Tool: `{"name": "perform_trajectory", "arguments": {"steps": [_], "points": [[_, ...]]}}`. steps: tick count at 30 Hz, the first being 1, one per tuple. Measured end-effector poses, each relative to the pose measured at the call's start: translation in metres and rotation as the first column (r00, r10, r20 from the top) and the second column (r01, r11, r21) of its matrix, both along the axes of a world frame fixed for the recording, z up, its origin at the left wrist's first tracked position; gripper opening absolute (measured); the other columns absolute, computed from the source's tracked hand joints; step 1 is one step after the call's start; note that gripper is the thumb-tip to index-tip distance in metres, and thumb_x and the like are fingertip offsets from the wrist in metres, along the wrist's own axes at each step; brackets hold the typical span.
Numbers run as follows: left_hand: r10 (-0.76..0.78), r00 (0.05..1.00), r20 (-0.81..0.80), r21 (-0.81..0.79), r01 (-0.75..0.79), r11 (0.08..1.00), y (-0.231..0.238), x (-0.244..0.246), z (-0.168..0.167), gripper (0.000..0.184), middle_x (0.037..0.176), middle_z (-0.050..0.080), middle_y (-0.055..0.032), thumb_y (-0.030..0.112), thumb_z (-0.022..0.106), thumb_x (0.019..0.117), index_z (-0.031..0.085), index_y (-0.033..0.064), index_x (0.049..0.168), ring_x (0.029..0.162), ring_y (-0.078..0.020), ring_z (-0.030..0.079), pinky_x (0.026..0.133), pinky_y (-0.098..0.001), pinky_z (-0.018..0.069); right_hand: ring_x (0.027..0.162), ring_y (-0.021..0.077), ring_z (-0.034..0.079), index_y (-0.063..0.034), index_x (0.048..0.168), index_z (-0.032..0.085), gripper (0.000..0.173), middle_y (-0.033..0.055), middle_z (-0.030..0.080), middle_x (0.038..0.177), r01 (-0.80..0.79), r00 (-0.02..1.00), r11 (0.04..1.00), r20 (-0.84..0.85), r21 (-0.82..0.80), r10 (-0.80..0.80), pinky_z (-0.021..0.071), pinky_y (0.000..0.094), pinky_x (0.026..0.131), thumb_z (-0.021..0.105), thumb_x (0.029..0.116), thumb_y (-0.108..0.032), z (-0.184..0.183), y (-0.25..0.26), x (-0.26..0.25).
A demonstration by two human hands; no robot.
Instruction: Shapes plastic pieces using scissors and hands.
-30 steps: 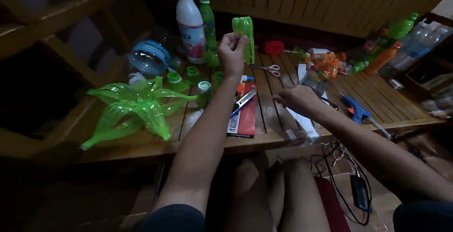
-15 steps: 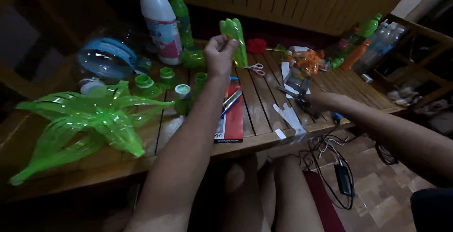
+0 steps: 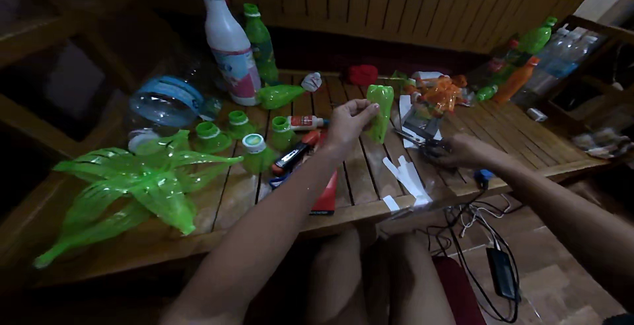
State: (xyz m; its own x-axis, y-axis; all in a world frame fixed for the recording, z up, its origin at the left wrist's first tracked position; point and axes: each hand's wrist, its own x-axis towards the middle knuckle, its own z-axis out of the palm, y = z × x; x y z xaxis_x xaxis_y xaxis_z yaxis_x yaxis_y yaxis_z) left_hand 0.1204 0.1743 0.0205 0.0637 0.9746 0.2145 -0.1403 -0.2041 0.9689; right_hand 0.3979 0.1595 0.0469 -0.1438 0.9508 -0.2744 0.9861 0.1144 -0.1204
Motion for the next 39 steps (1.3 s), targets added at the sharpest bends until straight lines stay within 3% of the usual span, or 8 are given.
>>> {"name": "perform_trajectory", "arguments": {"steps": [3,5,6,8,10,11,16,39], "points": [[-0.016,1.0,0.015,-0.034,0.016,0.999,0.0,0.001,-0.001,0.022,0.097,0.066,-0.005,0.015,0.064,0.1018,0.064,-0.0013,0.117,0.079,-0.008,0.064,0.075,-0.0251,0.055,0.087,0.0293,0.065,0.0069,0.12,0.065,0.032,0.0208,0.068,0.101,0.096,0.942,0.993,-0.328,0.07,-0.068,0.0539,0.0494,0.081,0.074,0.0948,-0.011,0.004,-0.026,0.018],[-0.038,0.999,0.023,-0.051,0.039,0.998,-0.001,0.002,-0.001,0.022,0.1,0.067,-0.006,0.015,0.064,0.1019,0.064,-0.0009,0.118,0.084,-0.0092,0.065,0.078,-0.0266,0.0558,0.077,0.01,0.065,0.0031,0.125,0.057,0.024,0.0065,0.067,0.096,0.189,0.724,0.982,-0.676,-0.001,-0.14,0.0564,0.0263,0.071,0.057,0.1008,-0.002,-0.002,-0.056,0.017],[-0.052,0.998,0.023,-0.057,0.053,0.997,-0.002,0.003,-0.001,0.023,0.103,0.067,-0.0068,0.014,0.064,0.102,0.063,-0.001,0.119,0.086,-0.01,0.065,0.079,-0.0275,0.0566,0.073,0.0067,0.066,0.0,0.123,0.054,0.021,0.0022,0.067,0.091,0.186,0.552,0.98,-0.819,-0.065,-0.159,0.0575,0.0219,0.069,0.048,0.1042,-0.005,-0.009,-0.069,0.013],[-0.069,0.997,0.029,-0.065,0.07,0.995,-0.004,0.006,-0.002,0.02,0.1,0.067,-0.0054,0.014,0.063,0.1019,0.063,0.0004,0.117,0.083,-0.0092,0.066,0.077,-0.0268,0.0571,0.065,0.0044,0.063,-0.0088,0.112,0.057,0.028,-0.0038,0.064,0.08,0.084,0.246,0.988,-0.958,-0.133,-0.15,0.0561,0.0188,0.061,0.049,0.1034,-0.034,-0.034,-0.089,0.0],[-0.086,0.996,0.035,-0.068,0.088,0.994,-0.006,0.009,-0.004,0.018,0.098,0.068,-0.0042,0.013,0.063,0.1017,0.063,0.0011,0.115,0.082,-0.0087,0.066,0.077,-0.0265,0.0573,0.06,0.0038,0.061,-0.0176,0.097,0.064,0.058,-0.0085,0.062,0.073,-0.054,0.05,0.986,-0.987,-0.156,-0.153,0.0546,0.0204,0.056,0.062,0.0852,-0.074,-0.057,-0.101,-0.017],[-0.096,0.995,0.039,-0.07,0.098,0.993,-0.006,0.01,-0.005,0.017,0.097,0.068,-0.004,0.013,0.063,0.1017,0.063,0.0012,0.114,0.082,-0.0089,0.067,0.077,-0.0267,0.0575,0.061,0.004,0.062,-0.0199,0.094,0.065,0.065,-0.0094,0.062,0.073,-0.138,0.01,0.98,-0.989,-0.147,-0.147,0.0549,0.0215,0.057,0.059,0.0772,-0.083,-0.064,-0.103,-0.024],[-0.099,0.994,0.041,-0.063,0.101,0.993,-0.009,0.012,-0.005,0.015,0.092,0.069,-0.0017,0.012,0.064,0.1011,0.062,0.0021,0.112,0.078,-0.007,0.067,0.075,-0.0245,0.0577,0.07,0.0067,0.064,-0.0185,0.101,0.061,0.074,-0.0072,0.062,0.08,-0.399,0.015,0.916,-0.999,-0.051,-0.049,0.0572,0.0262,0.065,0.042,0.083,-0.088,-0.077,-0.097,-0.042],[-0.102,0.994,0.026,0.035,0.101,0.994,-0.011,0.014,-0.007,0.012,0.092,0.069,-0.0008,0.009,0.065,0.0999,0.063,0.0019,0.109,0.078,-0.0062,0.068,0.073,-0.0237,0.0586,0.066,0.0059,0.063,-0.0177,0.098,0.057,0.069,-0.0086,0.059,0.074,-0.389,0.113,0.898,-0.978,-0.206,-0.175,0.0583,0.024,0.066,0.044,0.0867,-0.085,-0.065,-0.081,-0.066]]}}
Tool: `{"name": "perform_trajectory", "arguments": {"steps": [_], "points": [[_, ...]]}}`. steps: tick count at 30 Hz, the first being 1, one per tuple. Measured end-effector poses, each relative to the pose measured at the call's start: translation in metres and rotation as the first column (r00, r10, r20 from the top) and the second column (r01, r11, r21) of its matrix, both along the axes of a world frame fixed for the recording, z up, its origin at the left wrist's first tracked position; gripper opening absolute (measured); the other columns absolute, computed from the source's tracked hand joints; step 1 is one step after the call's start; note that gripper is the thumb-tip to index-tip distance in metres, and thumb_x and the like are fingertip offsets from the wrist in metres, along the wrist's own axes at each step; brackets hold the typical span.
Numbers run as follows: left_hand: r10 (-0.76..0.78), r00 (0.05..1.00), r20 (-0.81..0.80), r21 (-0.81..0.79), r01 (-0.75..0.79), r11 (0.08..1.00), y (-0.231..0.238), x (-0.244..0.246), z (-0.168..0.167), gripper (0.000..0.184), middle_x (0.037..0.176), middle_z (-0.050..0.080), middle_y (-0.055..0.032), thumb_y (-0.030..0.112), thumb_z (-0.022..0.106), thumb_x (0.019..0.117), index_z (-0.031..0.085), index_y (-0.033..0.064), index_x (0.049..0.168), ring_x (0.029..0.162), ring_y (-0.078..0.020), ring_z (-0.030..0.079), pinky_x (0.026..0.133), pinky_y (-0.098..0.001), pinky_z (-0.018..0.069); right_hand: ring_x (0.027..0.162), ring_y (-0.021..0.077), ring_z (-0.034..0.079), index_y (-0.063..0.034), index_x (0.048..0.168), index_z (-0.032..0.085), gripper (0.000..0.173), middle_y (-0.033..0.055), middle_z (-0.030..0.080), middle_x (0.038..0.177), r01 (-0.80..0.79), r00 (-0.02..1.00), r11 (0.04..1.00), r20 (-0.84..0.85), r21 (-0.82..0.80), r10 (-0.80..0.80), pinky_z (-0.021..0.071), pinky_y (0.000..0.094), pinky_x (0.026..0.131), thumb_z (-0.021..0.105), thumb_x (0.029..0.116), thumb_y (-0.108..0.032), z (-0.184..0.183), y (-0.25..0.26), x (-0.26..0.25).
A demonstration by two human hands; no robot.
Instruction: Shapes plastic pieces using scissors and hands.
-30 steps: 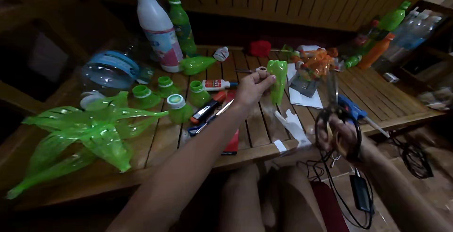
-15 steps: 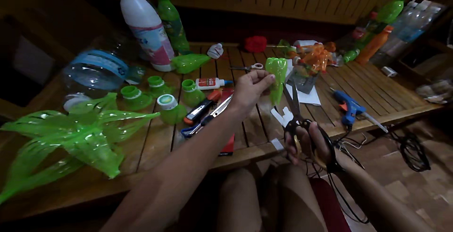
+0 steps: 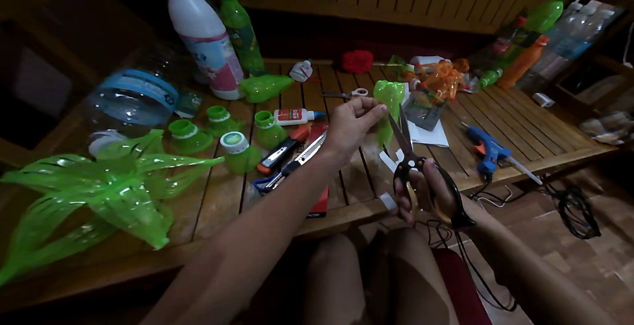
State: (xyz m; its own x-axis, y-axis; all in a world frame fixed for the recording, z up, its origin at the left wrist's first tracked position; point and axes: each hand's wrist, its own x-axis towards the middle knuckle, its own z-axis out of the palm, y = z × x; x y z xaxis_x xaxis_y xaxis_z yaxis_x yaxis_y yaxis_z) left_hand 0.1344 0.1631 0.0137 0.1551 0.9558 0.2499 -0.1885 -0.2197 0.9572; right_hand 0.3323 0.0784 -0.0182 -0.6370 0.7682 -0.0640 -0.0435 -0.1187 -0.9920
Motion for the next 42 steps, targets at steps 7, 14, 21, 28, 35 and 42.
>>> {"name": "perform_trajectory", "arguments": {"steps": [7,14,21,28,35,42], "points": [[0.033,0.999,-0.001,0.027,-0.033,0.999,0.003,-0.004,0.0,0.015,0.094,0.07,-0.0027,0.011,0.065,0.1001,0.063,0.0013,0.111,0.08,-0.0075,0.068,0.075,-0.025,0.0586,0.066,0.0065,0.064,-0.0171,0.097,0.059,0.069,-0.0075,0.06,0.074,-0.038,0.998,0.999,-0.041,0.003,0.038,0.0582,0.0243,0.064,0.045,0.0866,-0.084,-0.002,0.002,0.004],[-0.003,1.0,0.016,-0.015,0.003,1.0,0.0,-0.003,0.002,0.014,0.093,0.07,-0.0022,0.01,0.065,0.0998,0.064,0.0011,0.111,0.079,-0.0075,0.069,0.074,-0.0246,0.0589,0.065,0.0059,0.064,-0.0181,0.096,0.059,0.068,-0.0083,0.061,0.075,0.0,0.999,1.0,-0.032,0.021,0.001,0.0589,0.0247,0.063,0.044,0.0872,-0.084,-0.001,0.006,0.003],[-0.024,0.998,0.052,-0.066,0.027,0.997,-0.001,-0.002,0.003,0.015,0.093,0.071,-0.0057,0.013,0.063,0.102,0.065,0.0006,0.11,0.077,-0.0124,0.071,0.072,-0.0288,0.0616,0.064,0.0066,0.063,-0.0146,0.096,0.057,0.065,-0.0064,0.06,0.074,0.093,0.996,0.994,-0.012,0.062,-0.093,0.0584,0.0232,0.064,0.041,0.0943,-0.077,0.006,0.012,-0.003],[0.007,0.998,0.056,-0.105,-0.001,0.994,-0.008,0.0,0.01,0.014,0.084,0.068,-0.0041,0.014,0.062,0.1029,0.064,0.0013,0.106,0.069,-0.0113,0.069,0.064,-0.027,0.0613,0.057,0.0054,0.061,-0.0116,0.095,0.054,0.055,-0.0056,0.058,0.07,0.171,0.985,0.982,-0.003,0.079,-0.171,0.0569,0.0203,0.057,0.034,0.1043,-0.062,0.006,0.015,-0.011],[0.12,0.99,-0.074,0.026,-0.118,0.993,-0.004,-0.003,0.007,0.014,0.079,0.064,0.003,0.017,0.068,0.0995,0.067,0.0056,0.093,0.066,-0.0018,0.059,0.063,-0.0174,0.0502,0.053,0.0046,0.06,-0.0109,0.091,0.055,0.048,-0.0066,0.057,0.064,0.236,0.971,0.967,0.018,0.101,-0.239,0.0568,0.0204,0.054,0.03,0.1089,-0.049,0.006,0.012,-0.015],[0.078,0.997,-0.017,0.174,-0.074,0.982,0.001,-0.003,0.0,0.015,0.133,0.063,-0.0111,0.014,0.069,0.0966,0.068,0.0016,0.089,0.113,-0.0098,0.064,0.093,-0.0278,0.0548,0.052,0.0048,0.06,-0.0113,0.091,0.054,0.047,-0.0063,0.057,0.064,0.241,0.969,0.964,0.024,0.11,-0.245,0.0564,0.0202,0.053,0.036,0.1074,-0.052,0.008,0.013,-0.014]]}}
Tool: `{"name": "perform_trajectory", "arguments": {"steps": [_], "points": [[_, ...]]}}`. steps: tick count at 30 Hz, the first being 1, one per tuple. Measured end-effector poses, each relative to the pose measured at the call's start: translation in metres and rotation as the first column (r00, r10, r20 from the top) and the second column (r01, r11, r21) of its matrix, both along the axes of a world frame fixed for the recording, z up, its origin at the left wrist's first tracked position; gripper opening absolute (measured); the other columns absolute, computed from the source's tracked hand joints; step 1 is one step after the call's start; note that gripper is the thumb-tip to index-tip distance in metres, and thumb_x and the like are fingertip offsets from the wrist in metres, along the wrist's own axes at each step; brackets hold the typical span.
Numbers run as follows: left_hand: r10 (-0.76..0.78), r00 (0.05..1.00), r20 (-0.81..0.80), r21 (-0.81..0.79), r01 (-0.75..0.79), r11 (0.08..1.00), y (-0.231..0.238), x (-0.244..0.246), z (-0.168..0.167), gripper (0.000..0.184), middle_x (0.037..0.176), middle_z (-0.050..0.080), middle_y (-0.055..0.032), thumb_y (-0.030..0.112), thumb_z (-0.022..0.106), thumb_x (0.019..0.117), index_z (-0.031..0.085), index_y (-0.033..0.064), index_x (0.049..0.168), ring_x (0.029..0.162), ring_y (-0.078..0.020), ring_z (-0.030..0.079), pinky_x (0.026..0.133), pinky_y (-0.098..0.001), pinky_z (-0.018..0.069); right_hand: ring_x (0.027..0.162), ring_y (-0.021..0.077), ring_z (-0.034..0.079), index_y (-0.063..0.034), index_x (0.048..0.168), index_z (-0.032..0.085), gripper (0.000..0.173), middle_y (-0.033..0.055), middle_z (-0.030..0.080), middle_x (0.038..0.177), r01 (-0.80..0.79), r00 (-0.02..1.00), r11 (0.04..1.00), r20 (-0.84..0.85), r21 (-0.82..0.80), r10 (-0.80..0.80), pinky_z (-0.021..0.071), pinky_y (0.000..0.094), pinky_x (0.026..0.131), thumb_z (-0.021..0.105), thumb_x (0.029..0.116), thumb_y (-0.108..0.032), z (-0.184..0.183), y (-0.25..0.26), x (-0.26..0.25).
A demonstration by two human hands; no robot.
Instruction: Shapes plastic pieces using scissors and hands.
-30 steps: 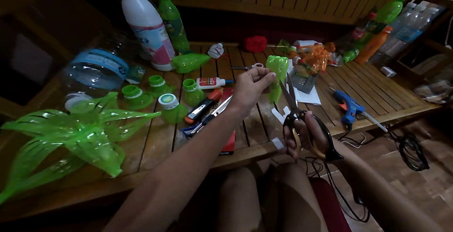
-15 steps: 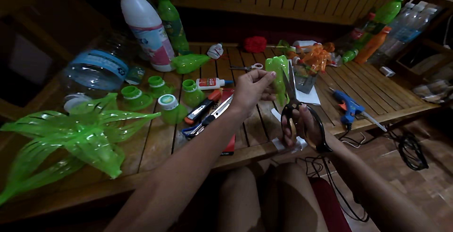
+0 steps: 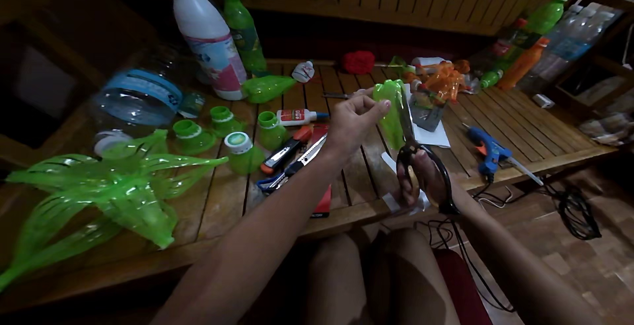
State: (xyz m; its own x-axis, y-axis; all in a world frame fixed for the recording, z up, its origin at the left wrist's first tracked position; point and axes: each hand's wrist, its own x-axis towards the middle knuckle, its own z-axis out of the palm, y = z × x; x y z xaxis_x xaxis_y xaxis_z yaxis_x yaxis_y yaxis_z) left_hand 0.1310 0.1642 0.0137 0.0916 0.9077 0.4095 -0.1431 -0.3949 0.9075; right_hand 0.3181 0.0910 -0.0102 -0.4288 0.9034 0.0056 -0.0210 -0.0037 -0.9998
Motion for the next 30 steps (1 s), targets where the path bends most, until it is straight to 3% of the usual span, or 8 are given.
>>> {"name": "perform_trajectory", "arguments": {"steps": [4,7,10,13,14,17,23,30], "points": [[-0.021,0.998,0.061,-0.017,0.022,1.0,0.0003,0.0025,-0.0029,0.011,0.115,0.069,-0.0074,0.011,0.071,0.0943,0.065,0.0032,0.091,0.094,-0.0072,0.068,0.081,-0.026,0.0585,0.053,0.0054,0.061,-0.011,0.091,0.055,0.046,-0.0062,0.057,0.065,0.012,1.0,1.0,0.007,0.022,-0.012,0.0574,0.0209,0.055,0.035,0.1083,-0.049,0.0016,-0.0015,0.0011],[-0.04,0.994,0.098,-0.036,0.044,0.998,0.0,0.0024,-0.0028,0.01,0.111,0.068,-0.0069,0.008,0.071,0.0939,0.063,0.0031,0.095,0.093,-0.0089,0.068,0.082,-0.028,0.0592,0.051,0.0049,0.06,-0.0108,0.091,0.055,0.046,-0.0064,0.057,0.064,0.026,1.0,0.999,0.009,0.039,-0.026,0.057,0.0202,0.053,0.036,0.1083,-0.049,0.0017,-0.001,0.0016],[-0.084,0.993,0.083,-0.02,0.086,0.996,0.0024,0.0003,-0.0034,0.033,0.112,0.061,-0.0066,0.016,0.065,0.0988,0.051,0.0037,0.127,0.097,-0.0118,0.065,0.085,-0.033,0.0581,0.051,0.0047,0.06,-0.0104,0.091,0.054,0.045,-0.0055,0.057,0.064,0.026,0.999,1.0,0.02,0.017,-0.027,0.0559,0.0193,0.05,0.033,0.109,-0.045,0.0031,-0.0009,0.0016],[-0.15,0.986,0.074,-0.038,0.153,0.987,0.0024,-0.003,0.0004,0.056,0.136,0.055,-0.0107,0.028,0.054,0.1051,0.036,0.0178,0.157,0.112,-0.0207,0.064,0.089,-0.0416,0.0584,0.051,0.004,0.059,-0.0111,0.091,0.055,0.042,-0.0062,0.057,0.065,0.002,0.999,1.0,0.042,0.022,-0.003,0.0547,0.0187,0.05,0.035,0.1088,-0.044,0.0024,-0.003,0.0022],[-0.163,0.985,0.05,-0.062,0.166,0.984,-0.0001,-0.0044,0.0033,0.052,0.143,0.053,-0.0092,0.031,0.052,0.1069,0.041,0.0193,0.156,0.119,-0.021,0.06,0.094,-0.0433,0.056,0.051,0.0037,0.059,-0.0108,0.092,0.056,0.041,-0.0064,0.057,0.065,0.002,0.999,1.0,0.041,0.018,-0.003,0.0545,0.0184,0.05,0.035,0.1089,-0.042,0.0024,-0.0041,0.0013],[-0.16,0.987,0.031,-0.074,0.162,0.984,-0.002,-0.0034,0.006,0.037,0.127,0.065,-0.0061,0.03,0.05,0.1089,0.059,0.0104,0.14,0.11,-0.0141,0.065,0.092,-0.035,0.0568,0.052,0.0033,0.059,-0.0114,0.092,0.056,0.046,-0.0078,0.056,0.064,-0.016,0.999,1.0,0.029,0.017,0.016,0.0547,0.0183,0.052,0.035,0.1081,-0.049,0.0,-0.0052,0.0004],[-0.154,0.986,0.062,-0.068,0.158,0.985,-0.0004,-0.0046,0.0062,0.035,0.12,0.067,-0.0054,0.026,0.05,0.1088,0.059,0.0081,0.137,0.105,-0.0126,0.067,0.091,-0.032,0.0576,0.054,0.006,0.062,-0.0135,0.093,0.059,0.064,-0.0082,0.058,0.064,-0.091,0.994,0.996,-0.052,0.013,0.091,0.0581,0.023,0.057,0.049,0.0916,-0.077,-0.0047,-0.0032,0.0026],[-0.148,0.988,0.049,-0.02,0.149,0.989,0.0022,-0.0046,0.0047,0.032,0.121,0.067,-0.006,0.021,0.053,0.1074,0.061,0.0069,0.135,0.104,-0.012,0.068,0.09,-0.0312,0.0584,0.053,0.0064,0.062,-0.0135,0.092,0.058,0.061,-0.0078,0.056,0.062,-0.04,0.999,0.999,0.001,0.008,0.04,0.0592,0.0238,0.056,0.041,0.0978,-0.072,-0.0015,-0.0091,0.0038]]}}
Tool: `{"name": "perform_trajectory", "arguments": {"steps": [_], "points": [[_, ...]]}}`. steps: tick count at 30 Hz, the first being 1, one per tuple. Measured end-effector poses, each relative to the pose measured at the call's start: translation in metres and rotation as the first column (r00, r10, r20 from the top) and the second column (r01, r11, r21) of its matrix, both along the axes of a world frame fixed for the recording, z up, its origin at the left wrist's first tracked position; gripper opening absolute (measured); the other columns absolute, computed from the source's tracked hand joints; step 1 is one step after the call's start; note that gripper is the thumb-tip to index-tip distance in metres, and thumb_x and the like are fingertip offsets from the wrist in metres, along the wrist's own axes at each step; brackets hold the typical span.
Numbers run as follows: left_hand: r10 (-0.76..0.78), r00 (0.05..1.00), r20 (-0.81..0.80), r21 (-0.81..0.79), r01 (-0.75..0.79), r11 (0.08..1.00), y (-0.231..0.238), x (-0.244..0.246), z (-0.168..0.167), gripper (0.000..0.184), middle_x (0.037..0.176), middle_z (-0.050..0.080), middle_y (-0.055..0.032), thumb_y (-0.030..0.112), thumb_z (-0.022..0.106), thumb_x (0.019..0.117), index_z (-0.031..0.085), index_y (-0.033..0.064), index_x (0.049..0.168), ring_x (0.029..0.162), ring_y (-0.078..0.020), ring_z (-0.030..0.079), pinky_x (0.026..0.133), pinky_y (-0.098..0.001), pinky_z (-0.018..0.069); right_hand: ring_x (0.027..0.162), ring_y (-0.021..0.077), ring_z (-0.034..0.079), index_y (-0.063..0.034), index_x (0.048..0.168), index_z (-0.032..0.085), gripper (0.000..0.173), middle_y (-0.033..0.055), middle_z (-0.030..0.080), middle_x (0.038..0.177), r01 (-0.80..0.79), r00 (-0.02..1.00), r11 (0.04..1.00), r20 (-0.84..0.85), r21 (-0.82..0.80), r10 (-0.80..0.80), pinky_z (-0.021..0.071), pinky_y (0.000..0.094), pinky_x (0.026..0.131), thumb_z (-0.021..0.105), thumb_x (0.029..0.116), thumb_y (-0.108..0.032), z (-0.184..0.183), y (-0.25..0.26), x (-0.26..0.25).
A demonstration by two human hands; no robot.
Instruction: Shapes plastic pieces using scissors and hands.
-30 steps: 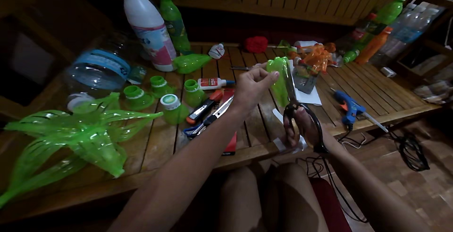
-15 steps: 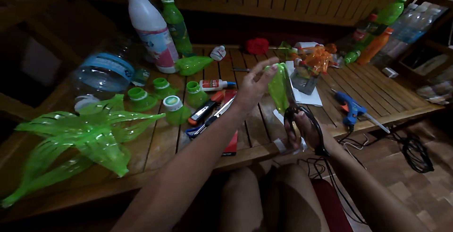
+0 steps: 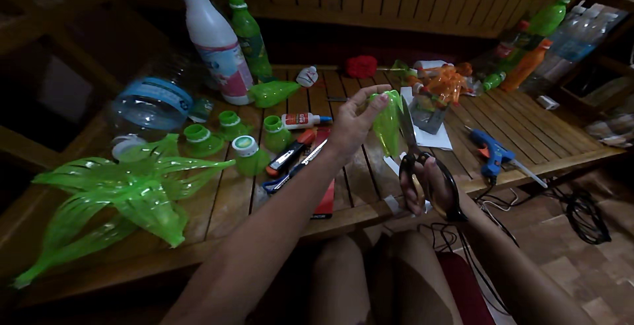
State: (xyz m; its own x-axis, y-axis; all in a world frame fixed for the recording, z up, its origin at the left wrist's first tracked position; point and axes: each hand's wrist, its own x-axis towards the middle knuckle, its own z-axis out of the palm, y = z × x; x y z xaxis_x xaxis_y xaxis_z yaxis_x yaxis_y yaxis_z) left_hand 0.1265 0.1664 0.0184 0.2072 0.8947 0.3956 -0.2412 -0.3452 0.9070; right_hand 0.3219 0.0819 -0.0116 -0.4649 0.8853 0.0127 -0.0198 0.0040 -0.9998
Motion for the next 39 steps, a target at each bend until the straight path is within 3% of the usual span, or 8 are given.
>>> {"name": "perform_trajectory", "arguments": {"steps": [3,8,13,17,24,32,35,39], "points": [[0.015,1.0,-0.014,0.054,-0.014,0.998,0.001,0.0,-0.001,0.032,0.121,0.067,-0.0054,0.019,0.055,0.1065,0.061,0.0052,0.134,0.105,-0.0099,0.067,0.092,-0.0289,0.057,0.052,0.0046,0.06,-0.0123,0.092,0.057,0.052,-0.0079,0.057,0.063,0.02,0.999,1.0,0.048,0.01,-0.021,0.0558,0.02,0.051,0.037,0.105,-0.059,0.003,-0.001,0.001],[0.013,1.0,-0.026,0.044,-0.012,0.999,0.0,-0.001,0.001,0.031,0.117,0.068,-0.0055,0.019,0.056,0.1062,0.062,0.0054,0.133,0.101,-0.0104,0.068,0.088,-0.029,0.0584,0.05,0.0047,0.058,-0.0109,0.091,0.056,0.046,-0.0062,0.055,0.062,0.044,0.995,0.999,0.091,-0.021,-0.042,0.0546,0.0195,0.05,0.033,0.1083,-0.048,0.01,-0.002,-0.001],[0.046,0.997,-0.063,0.054,-0.043,0.998,-0.001,-0.002,0.002,0.03,0.115,0.068,-0.0052,0.019,0.056,0.106,0.062,0.0049,0.132,0.098,-0.0085,0.067,0.086,-0.0265,0.0573,0.052,0.0034,0.057,-0.0107,0.095,0.057,0.044,-0.0065,0.055,0.065,0.098,0.982,0.995,0.161,0.024,-0.1,0.0537,0.0184,0.051,0.037,0.1085,-0.047,0.013,-0.004,-0.003],[0.091,0.979,-0.18,0.116,-0.071,0.991,-0.005,-0.003,0.003,0.031,0.119,0.068,-0.0054,0.023,0.057,0.1055,0.064,0.0078,0.132,0.1,-0.0089,0.066,0.086,-0.0279,0.0561,0.052,0.0032,0.057,-0.0098,0.096,0.057,0.044,-0.0057,0.055,0.066,0.125,0.976,0.992,0.178,0.031,-0.129,0.0536,0.0182,0.051,0.033,0.1106,-0.044,0.015,-0.002,-0.006],[0.076,0.992,-0.105,0.088,-0.067,0.994,-0.001,-0.003,0.002,0.03,0.115,0.069,-0.0053,0.021,0.058,0.1053,0.064,0.0066,0.13,0.1,-0.01,0.068,0.087,-0.0283,0.0575,0.049,0.0052,0.057,-0.0086,0.09,0.056,0.046,-0.0047,0.054,0.062,0.113,0.986,0.994,0.122,-0.003,-0.112,0.0546,0.0197,0.05,0.029,0.1114,-0.041,0.018,0.004,-0.012],[0.067,0.993,-0.102,0.078,-0.059,0.995,-0.001,-0.005,0.004,0.029,0.115,0.068,-0.005,0.021,0.058,0.1054,0.064,0.0071,0.131,0.099,-0.0091,0.067,0.085,-0.0271,0.057,0.052,0.0045,0.058,-0.0093,0.092,0.055,0.047,-0.0053,0.053,0.063,0.087,0.985,0.996,0.148,-0.011,-0.084,0.055,0.0191,0.053,0.027,0.1111,-0.043,0.021,0.003,-0.012],[0.041,0.995,-0.088,0.104,-0.031,0.994,0.001,-0.006,0.003,0.03,0.117,0.068,-0.0045,0.02,0.057,0.1057,0.063,0.0068,0.132,0.101,-0.0088,0.067,0.088,-0.0275,0.058,0.053,0.0051,0.06,-0.0104,0.094,0.055,0.052,-0.006,0.056,0.064,0.011,0.996,0.999,0.086,-0.04,-0.008,0.0576,0.0213,0.055,0.024,0.1093,-0.049,0.02,0.004,-0.009],[-0.001,0.997,-0.077,0.141,0.012,0.99,0.002,-0.007,0.001,0.033,0.119,0.068,-0.0035,0.02,0.057,0.1052,0.061,0.0066,0.136,0.104,-0.0082,0.067,0.092,-0.0275,0.0569,0.06,0.0064,0.063,-0.0135,0.097,0.056,0.059,-0.0065,0.058,0.069,-0.071,0.997,0.997,0.032,-0.021,0.071,0.0604,0.024,0.063,0.032,0.1023,-0.067,0.013,0.004,-0.003]]}}
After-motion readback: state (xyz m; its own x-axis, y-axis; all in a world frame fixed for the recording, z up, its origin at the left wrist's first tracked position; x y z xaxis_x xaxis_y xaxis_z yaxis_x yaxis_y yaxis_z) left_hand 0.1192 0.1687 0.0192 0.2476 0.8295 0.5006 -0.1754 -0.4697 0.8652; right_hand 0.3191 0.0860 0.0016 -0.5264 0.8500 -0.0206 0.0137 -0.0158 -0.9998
